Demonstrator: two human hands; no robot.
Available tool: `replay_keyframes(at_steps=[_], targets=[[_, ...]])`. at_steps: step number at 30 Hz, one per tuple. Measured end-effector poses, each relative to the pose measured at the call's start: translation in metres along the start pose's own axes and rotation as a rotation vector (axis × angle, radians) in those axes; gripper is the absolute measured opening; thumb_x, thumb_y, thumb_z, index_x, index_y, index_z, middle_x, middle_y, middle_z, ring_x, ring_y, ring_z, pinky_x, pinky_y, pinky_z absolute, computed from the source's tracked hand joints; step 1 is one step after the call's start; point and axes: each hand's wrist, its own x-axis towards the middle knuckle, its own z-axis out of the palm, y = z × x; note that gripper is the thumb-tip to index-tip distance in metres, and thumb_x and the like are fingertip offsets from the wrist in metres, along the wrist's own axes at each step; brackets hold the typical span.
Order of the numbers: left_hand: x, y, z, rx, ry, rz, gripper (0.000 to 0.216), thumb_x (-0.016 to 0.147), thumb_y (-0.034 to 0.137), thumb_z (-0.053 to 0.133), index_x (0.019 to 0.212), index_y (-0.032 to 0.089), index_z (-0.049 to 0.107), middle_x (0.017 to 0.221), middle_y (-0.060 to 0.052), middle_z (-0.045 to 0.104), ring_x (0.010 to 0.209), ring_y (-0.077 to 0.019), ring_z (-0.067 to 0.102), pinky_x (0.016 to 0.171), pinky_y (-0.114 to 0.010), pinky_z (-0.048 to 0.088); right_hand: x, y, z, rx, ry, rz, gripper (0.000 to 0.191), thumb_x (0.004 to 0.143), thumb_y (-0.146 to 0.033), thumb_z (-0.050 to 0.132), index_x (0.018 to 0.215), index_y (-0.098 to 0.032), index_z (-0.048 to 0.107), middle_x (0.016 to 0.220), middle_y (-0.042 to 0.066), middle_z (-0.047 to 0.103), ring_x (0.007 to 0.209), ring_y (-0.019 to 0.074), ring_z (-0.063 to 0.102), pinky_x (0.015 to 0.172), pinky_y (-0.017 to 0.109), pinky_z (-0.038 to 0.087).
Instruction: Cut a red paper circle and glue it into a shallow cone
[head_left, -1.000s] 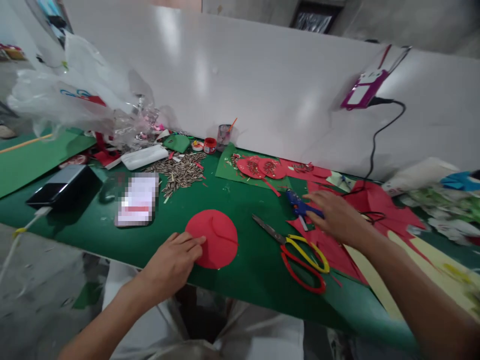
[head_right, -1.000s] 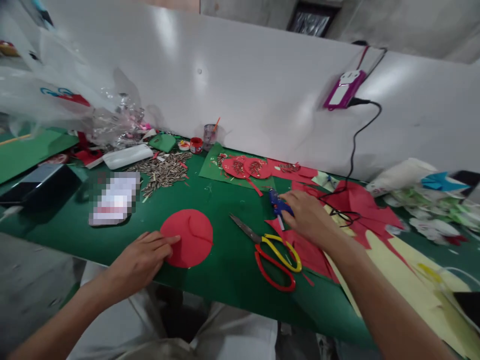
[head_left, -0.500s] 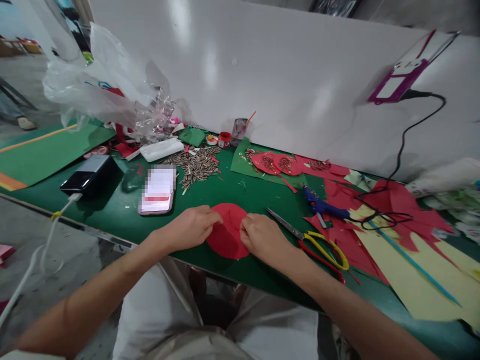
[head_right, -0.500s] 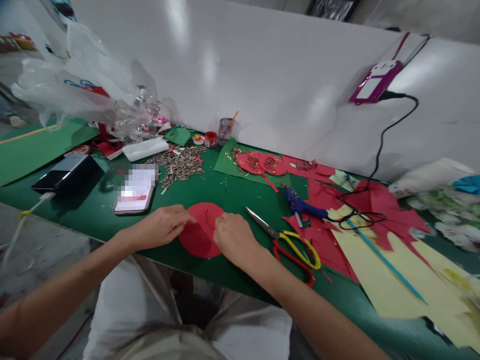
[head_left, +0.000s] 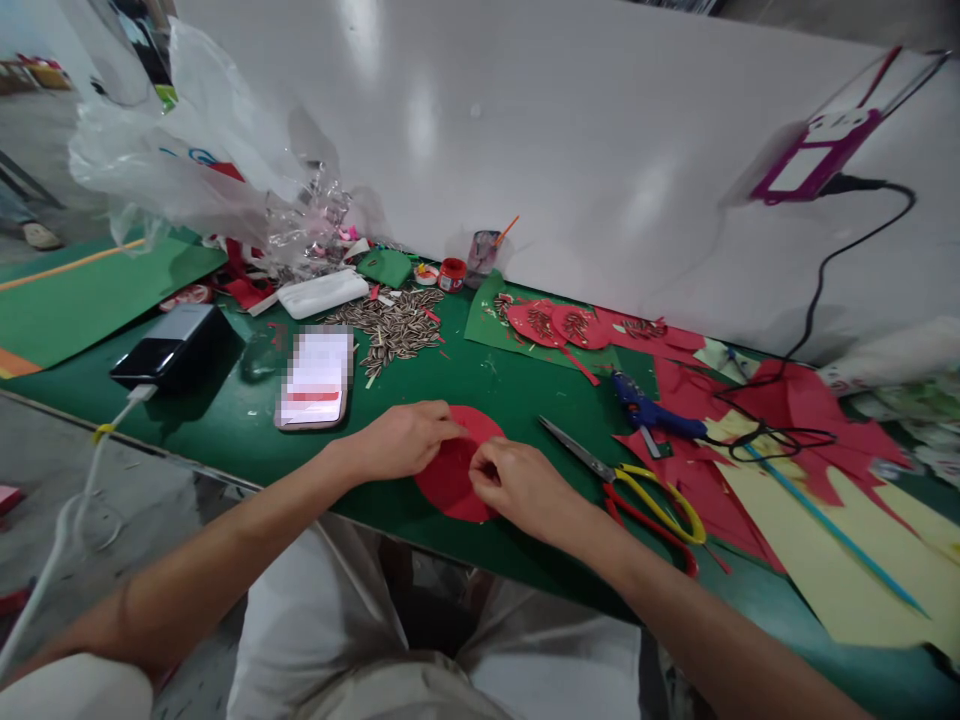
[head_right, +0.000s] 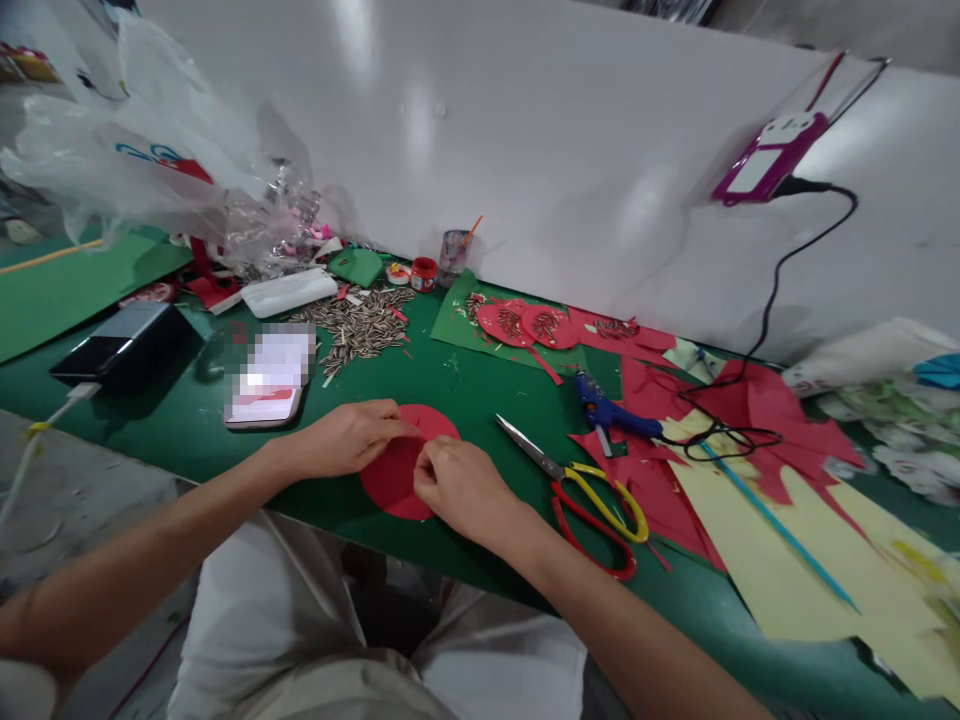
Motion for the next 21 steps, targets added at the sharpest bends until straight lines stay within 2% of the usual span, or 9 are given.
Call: replay_keyframes(at_steps=[8,21], targets=[[0.0008,-0.0002,0.002,0.042,-0.043,-0.007,0.039,0.084,0.009,0.037,0.11,0.025,0.06,0.088,-0.003,0.055,0.085,-0.0137,0.054,0.074,-0.023,0.043,0.0011,-0.0009,0.0036,-0.034,0.01,-0.039,0.014,0.078,-0.013,0.049,0.076,-0.014,0.063,0.075,0.003,0.063,0.065,0.0127,0.053,0.063,0.024,0.035],[0.0001,-0.0027,0.0045,0.033,-0.04,-0.007,0.034,0.086,0.01,0.038,0.105,0.023,0.063,0.092,-0.004,0.057,0.09,-0.0138,0.054,0.077,-0.023,0.044,0.001,-0.0019,0.0048,-0.109,0.032,-0.036,0.012,0.078,-0.015,0.05,0.074,-0.015,0.062,0.077,0.003,0.063,0.071,0.0147,0.055,0.066,0.025,0.034]])
